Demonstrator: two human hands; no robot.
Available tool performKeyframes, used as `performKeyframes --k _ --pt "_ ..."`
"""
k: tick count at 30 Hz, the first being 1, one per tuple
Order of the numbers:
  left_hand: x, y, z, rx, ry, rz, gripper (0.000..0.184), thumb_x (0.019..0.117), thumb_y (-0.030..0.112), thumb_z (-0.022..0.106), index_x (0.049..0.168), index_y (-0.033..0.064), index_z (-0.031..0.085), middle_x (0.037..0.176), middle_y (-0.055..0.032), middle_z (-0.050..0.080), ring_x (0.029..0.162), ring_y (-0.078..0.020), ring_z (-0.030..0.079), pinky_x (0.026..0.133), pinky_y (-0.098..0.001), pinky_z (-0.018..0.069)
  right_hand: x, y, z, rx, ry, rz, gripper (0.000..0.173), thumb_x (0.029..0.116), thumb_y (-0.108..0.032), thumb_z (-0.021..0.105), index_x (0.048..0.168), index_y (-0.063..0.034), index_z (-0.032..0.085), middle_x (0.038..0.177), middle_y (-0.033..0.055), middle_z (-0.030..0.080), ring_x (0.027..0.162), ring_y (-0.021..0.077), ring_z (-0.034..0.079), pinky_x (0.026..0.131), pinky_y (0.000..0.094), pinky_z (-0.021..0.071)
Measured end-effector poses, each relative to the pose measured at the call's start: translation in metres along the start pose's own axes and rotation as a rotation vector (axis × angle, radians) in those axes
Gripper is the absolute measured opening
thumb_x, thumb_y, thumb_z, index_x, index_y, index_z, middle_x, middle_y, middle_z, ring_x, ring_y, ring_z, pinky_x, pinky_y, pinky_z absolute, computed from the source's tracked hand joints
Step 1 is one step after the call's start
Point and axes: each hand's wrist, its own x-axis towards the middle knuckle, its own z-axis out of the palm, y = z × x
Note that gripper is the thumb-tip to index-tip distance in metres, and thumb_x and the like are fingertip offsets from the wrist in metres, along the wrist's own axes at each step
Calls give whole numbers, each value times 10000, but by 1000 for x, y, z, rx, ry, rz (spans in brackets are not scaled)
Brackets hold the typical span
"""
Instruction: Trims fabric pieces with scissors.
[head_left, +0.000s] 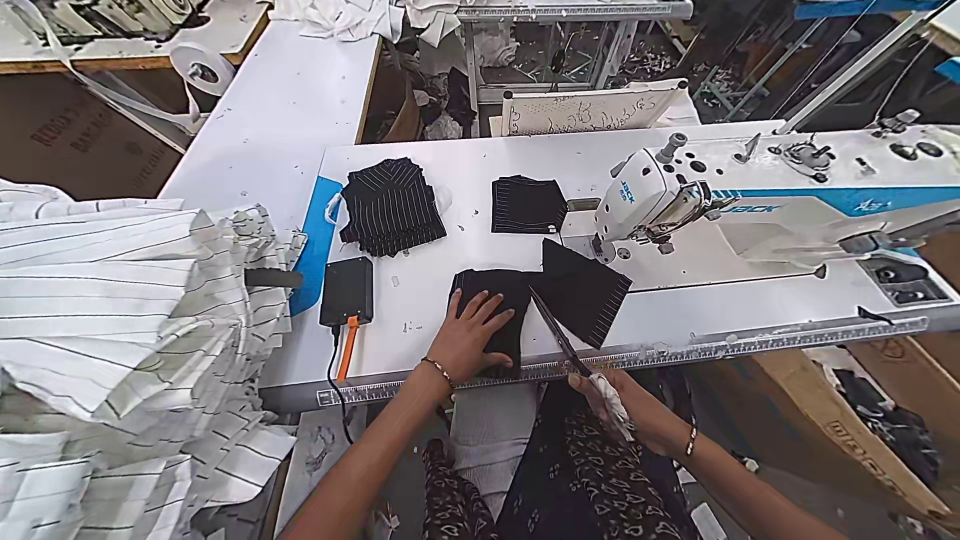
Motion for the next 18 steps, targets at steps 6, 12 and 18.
performKeyframes --k 6,12,18 --pt "7 14 14 -177 284 -209 614 1007 509 567 1375 18 596 1496 -220 506 1441 -388 432 1224 -596 214 -17 26 -3 29 -1 39 305 1037 -338 607 807 -142 565 571 -62 535 449 27 502 437 177 422" --pt "34 12 32 -45 289 -364 953 942 759 417 1638 131 248 1711 -113 181 1583 -362 114 1214 -676 19 -24 31 -17 9 -41 55 308 1010 -385 626 814 -155 563 571 -73 512 463 21 495 448 170 410" --pt "36 4 27 2 190 -318 974 884 860 346 1651 275 208 1730 -57 109 1594 -329 41 1184 -718 -40 -6 12 -26 -199 -40 59 330 999 -436 642 882 -137 563 605 -68 520 501 31 510 499 194 435"
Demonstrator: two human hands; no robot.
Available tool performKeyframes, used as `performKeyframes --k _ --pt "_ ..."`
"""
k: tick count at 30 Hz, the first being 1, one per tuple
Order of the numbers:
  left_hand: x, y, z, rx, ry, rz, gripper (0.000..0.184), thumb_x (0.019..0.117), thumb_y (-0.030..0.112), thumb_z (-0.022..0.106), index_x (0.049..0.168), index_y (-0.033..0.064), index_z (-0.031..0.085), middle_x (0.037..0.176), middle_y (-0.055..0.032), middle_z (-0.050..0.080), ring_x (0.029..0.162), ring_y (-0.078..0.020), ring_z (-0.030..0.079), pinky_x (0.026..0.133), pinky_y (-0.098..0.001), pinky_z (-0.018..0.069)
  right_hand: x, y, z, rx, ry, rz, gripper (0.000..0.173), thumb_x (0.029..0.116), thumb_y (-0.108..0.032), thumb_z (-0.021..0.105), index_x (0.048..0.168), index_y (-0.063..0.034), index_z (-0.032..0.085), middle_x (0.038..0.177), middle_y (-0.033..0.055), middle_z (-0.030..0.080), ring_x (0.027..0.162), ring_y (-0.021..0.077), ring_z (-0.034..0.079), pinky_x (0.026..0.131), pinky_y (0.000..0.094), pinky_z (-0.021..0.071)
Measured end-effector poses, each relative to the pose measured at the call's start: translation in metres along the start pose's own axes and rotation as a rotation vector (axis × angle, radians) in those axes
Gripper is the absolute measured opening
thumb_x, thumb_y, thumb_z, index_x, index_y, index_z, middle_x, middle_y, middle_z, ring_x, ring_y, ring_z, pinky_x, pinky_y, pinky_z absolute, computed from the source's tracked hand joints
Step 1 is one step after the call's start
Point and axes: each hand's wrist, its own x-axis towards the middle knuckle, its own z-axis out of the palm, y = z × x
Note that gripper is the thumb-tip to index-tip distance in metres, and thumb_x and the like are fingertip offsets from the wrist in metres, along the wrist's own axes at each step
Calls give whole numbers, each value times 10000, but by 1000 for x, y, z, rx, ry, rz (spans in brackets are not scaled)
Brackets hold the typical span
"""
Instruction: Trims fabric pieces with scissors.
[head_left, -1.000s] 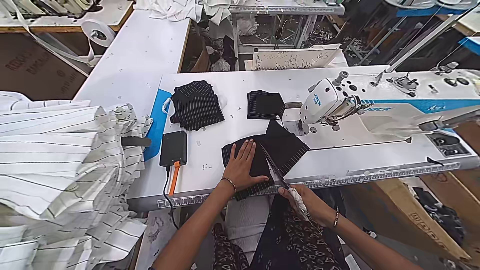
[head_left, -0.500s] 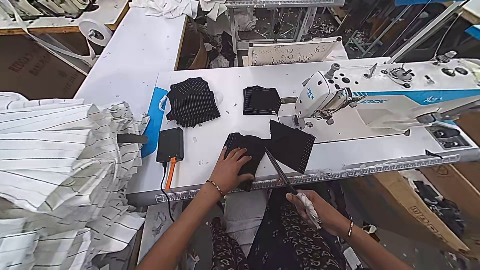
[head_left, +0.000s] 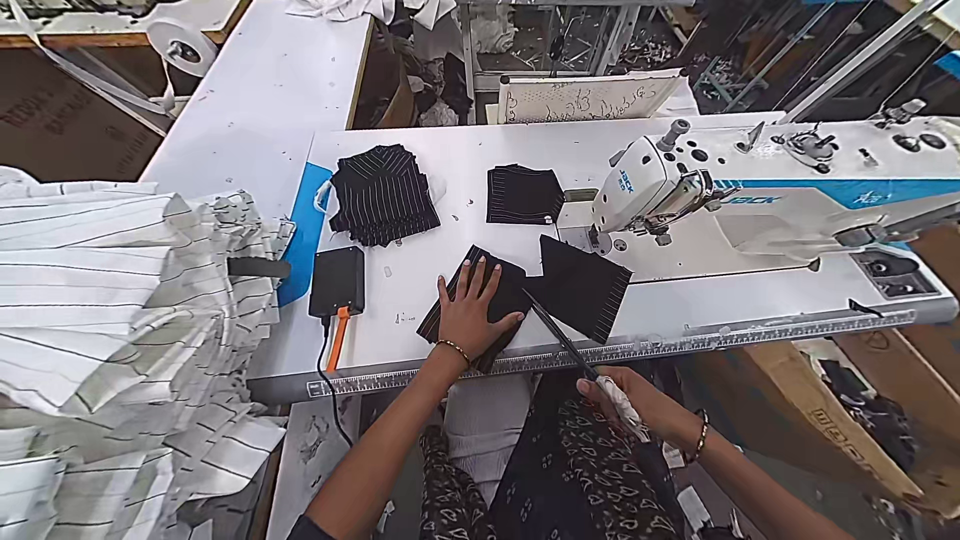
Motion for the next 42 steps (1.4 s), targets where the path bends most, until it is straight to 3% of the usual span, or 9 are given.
performKeyframes --k 5,12,16,19,25,32,39,42 --pt "0 -2 0 21 -14 7 967 878 875 315 1652 309 188 1734 -45 83 1596 -320 24 1172 -733 -52 14 -22 -7 -315 25 49 429 972 -513 655 1003 -91 584 714 -25 528 602 74 526 613 262 467" --pt "0 -2 -2 30 -36 7 961 878 878 304 1653 325 172 1736 -37 74 1596 -312 18 1173 -731 -44 16 -13 -14 -312 72 -45 398 958 -468 695 807 -117 584 588 -54 486 501 52 471 521 243 409" --pt "1 -3 -1 28 -34 18 975 873 881 312 1653 313 180 1735 -43 80 1596 -311 19 1172 -731 -46 17 -19 -12 -272 60 -21 391 956 -477 694 822 -126 588 592 -67 492 500 35 476 518 224 414" --pt "1 -2 -1 30 -40 21 1011 867 883 323 1659 276 160 1736 -34 72 1597 -306 13 1179 -722 -43 22 -31 -9 -313 40 4 404 970 -497 666 886 -110 587 642 -52 484 551 54 476 567 249 419" --pt "1 -3 -1 -1 -21 19 1156 841 899 357 1662 141 64 1733 -33 93 1599 -276 11 1193 -693 -59 25 -32 -13 -301 46 -29 365 978 -451 674 855 -114 606 614 -55 508 521 49 491 544 241 432" --pt "1 -6 2 -7 0 63 1142 833 903 371 1662 161 115 1732 -32 106 1599 -274 37 1205 -678 -51 36 -44 -13 -386 22 -2 441 976 -530 639 864 -113 551 633 -37 486 535 72 482 551 263 422" --pt "0 -5 0 -22 13 73 1170 821 903 400 1662 149 94 1734 -43 80 1599 -270 30 1214 -666 -35 37 -39 -21 -338 41 -42 393 986 -456 660 816 -119 555 606 -50 500 511 50 483 528 233 417" --pt "0 -6 0 -61 66 127 1101 827 859 485 1644 166 228 1721 -77 154 1595 -295 71 1220 -661 2 41 -44 -20 -283 24 -37 374 1002 -445 640 833 -121 561 608 -53 500 501 45 481 506 222 413"
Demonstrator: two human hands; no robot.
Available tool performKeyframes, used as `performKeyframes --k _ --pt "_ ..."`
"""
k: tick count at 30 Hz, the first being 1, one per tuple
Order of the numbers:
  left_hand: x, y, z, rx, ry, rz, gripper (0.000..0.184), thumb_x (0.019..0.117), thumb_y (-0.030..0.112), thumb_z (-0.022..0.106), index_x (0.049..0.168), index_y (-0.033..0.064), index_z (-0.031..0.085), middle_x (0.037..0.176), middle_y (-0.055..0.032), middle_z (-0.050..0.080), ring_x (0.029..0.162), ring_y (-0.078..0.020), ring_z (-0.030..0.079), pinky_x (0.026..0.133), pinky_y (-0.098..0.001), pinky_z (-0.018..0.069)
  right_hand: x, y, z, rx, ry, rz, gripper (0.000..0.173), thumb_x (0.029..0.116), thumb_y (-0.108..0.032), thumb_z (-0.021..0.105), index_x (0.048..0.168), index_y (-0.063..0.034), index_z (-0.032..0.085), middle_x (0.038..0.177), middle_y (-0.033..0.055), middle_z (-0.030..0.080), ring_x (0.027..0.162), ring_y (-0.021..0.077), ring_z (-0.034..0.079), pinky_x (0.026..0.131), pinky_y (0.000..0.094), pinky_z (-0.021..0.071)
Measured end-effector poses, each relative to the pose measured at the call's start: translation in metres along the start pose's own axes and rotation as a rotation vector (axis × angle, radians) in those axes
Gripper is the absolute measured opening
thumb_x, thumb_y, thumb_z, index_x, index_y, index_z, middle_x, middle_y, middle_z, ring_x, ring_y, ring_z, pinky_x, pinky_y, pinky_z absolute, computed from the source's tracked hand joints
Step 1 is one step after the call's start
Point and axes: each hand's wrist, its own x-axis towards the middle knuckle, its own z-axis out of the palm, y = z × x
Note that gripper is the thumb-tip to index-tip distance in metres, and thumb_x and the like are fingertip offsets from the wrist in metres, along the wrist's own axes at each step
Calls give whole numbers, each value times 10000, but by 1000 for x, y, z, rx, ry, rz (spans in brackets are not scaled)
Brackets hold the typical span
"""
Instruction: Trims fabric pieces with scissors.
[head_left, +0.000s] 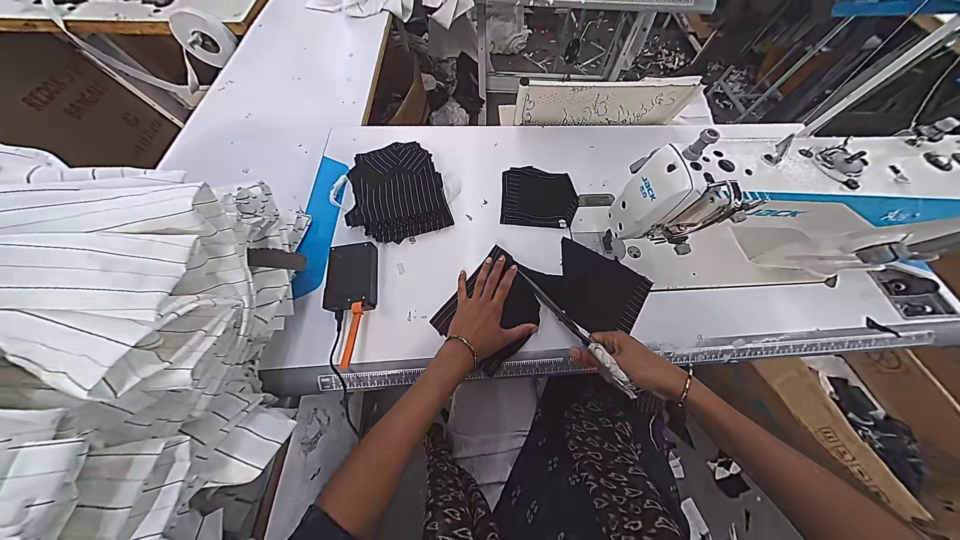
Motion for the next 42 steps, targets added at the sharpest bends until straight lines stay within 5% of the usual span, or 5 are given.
performKeyframes --k 5,11,16,22,42 --pt "-10 -5 9 -98 300 176 873 819 690 682 1376 26 582 1407 -256 567 1393 -457 463 1168 -655 260 4 -7 -4 -59 5 -9 389 991 -454 653 815 -122 555 598 -52 493 500 48 474 507 229 400" --pt "-20 -15 -3 -109 49 245 762 858 682 655 1310 69 649 1435 -142 588 1446 -344 438 1195 -663 168 -31 2 2 45 -36 42 318 1034 -375 609 863 -107 591 603 -64 545 493 25 512 500 191 433" --pt "-28 -9 5 -175 192 212 570 1003 541 540 1135 9 698 1286 -196 660 1328 -379 558 1169 -670 235 -47 22 26 180 -55 45 316 1029 -365 620 831 -124 574 583 -68 545 478 20 515 477 179 427" --pt "-13 1 7 -51 84 46 748 1008 606 473 1575 122 410 1646 -62 373 1543 -302 293 1209 -681 103 -41 27 35 259 -30 22 329 1008 -394 648 823 -132 577 569 -65 528 469 26 505 470 181 422" --pt "-14 1 5 -44 35 7 939 978 698 427 1604 14 282 1688 -128 254 1576 -279 195 1244 -608 61 -17 5 29 63 11 23 354 991 -435 660 853 -121 571 606 -59 511 505 41 496 522 221 434"
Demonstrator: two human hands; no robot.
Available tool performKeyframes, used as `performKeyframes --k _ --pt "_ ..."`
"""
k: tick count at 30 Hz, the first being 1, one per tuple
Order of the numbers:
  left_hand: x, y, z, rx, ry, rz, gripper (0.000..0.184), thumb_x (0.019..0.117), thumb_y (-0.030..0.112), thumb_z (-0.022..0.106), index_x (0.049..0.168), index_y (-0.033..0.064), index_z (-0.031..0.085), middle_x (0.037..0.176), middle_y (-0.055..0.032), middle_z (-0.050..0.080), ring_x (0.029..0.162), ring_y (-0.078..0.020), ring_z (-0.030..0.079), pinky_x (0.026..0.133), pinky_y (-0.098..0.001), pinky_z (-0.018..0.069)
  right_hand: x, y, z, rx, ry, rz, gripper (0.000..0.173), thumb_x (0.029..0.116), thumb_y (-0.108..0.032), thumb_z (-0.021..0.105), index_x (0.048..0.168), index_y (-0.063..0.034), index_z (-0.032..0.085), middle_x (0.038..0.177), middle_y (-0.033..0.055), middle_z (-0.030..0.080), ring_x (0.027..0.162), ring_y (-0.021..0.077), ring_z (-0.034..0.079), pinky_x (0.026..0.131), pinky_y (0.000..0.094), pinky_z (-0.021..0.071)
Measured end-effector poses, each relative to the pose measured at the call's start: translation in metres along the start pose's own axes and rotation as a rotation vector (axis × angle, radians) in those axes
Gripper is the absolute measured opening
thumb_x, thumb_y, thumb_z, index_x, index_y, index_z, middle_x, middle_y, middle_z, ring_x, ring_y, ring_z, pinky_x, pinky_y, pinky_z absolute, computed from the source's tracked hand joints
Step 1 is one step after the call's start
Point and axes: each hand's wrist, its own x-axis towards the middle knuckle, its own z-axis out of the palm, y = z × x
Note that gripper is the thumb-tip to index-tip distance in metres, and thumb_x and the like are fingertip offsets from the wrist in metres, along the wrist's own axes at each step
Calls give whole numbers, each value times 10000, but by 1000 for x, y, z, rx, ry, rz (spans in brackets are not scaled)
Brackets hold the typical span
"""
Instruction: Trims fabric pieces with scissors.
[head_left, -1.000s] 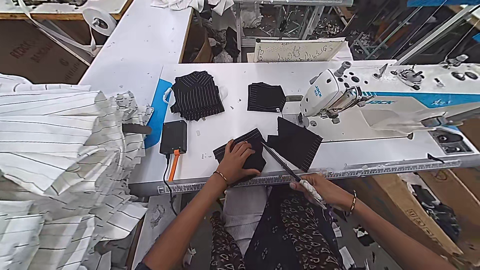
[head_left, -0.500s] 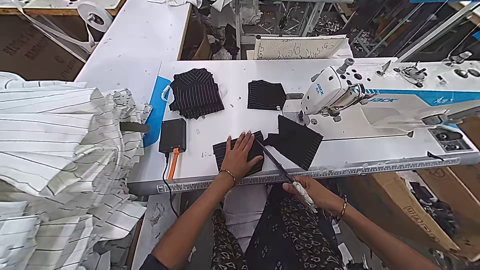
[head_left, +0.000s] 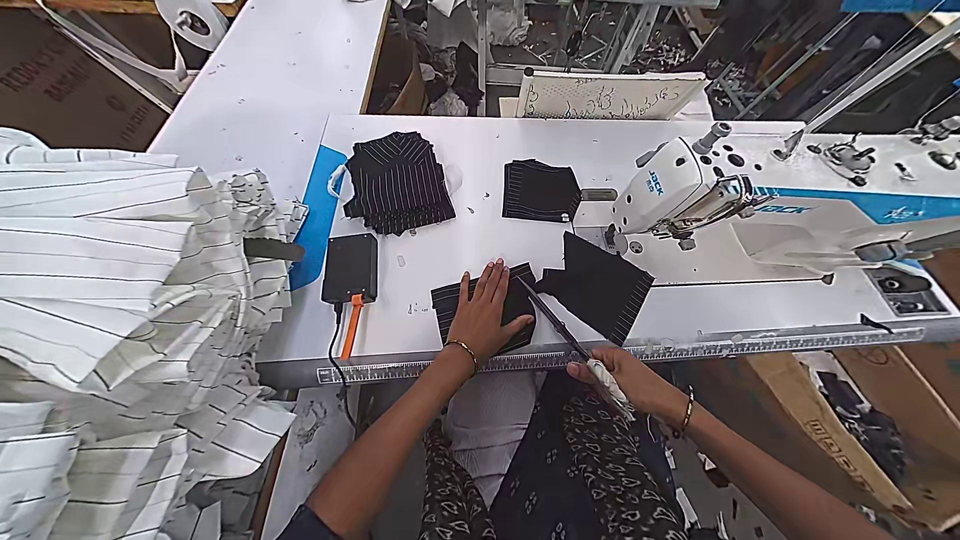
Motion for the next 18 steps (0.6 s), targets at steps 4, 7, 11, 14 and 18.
performKeyframes --k 4,7,11,14,18 --pt "-1 1 0 -6 24 -16 983 957 706 469 1588 -27 290 1680 -160 260 1572 -306 203 1250 -589 84 11 -12 0 -151 12 6 421 986 -501 639 879 -100 573 652 -31 488 560 78 483 574 274 420" --pt "-2 1 0 -21 47 -15 974 955 691 492 1576 -37 313 1663 -179 293 1563 -322 228 1245 -604 100 13 -14 -2 -207 32 -16 408 989 -473 648 841 -103 564 616 -40 491 524 66 484 544 260 419" --pt "-2 2 2 -25 68 -13 977 950 682 510 1565 -54 324 1652 -198 308 1557 -340 242 1241 -608 109 12 -15 -4 -209 43 -24 409 986 -472 654 831 -102 576 612 -41 499 521 63 492 542 257 423" --pt "-2 3 3 -29 83 -26 1028 925 697 539 1552 -88 318 1643 -238 300 1556 -376 226 1248 -589 119 18 -23 -6 -284 33 -11 418 994 -486 633 895 -83 585 669 -7 526 582 103 524 599 310 446" --pt "-4 5 8 -35 123 -31 1074 903 717 550 1527 -129 329 1624 -283 306 1545 -409 237 1249 -572 146 18 -48 -5 -493 28 26 474 1004 -510 605 995 -37 591 805 88 573 737 217 575 712 430 461"
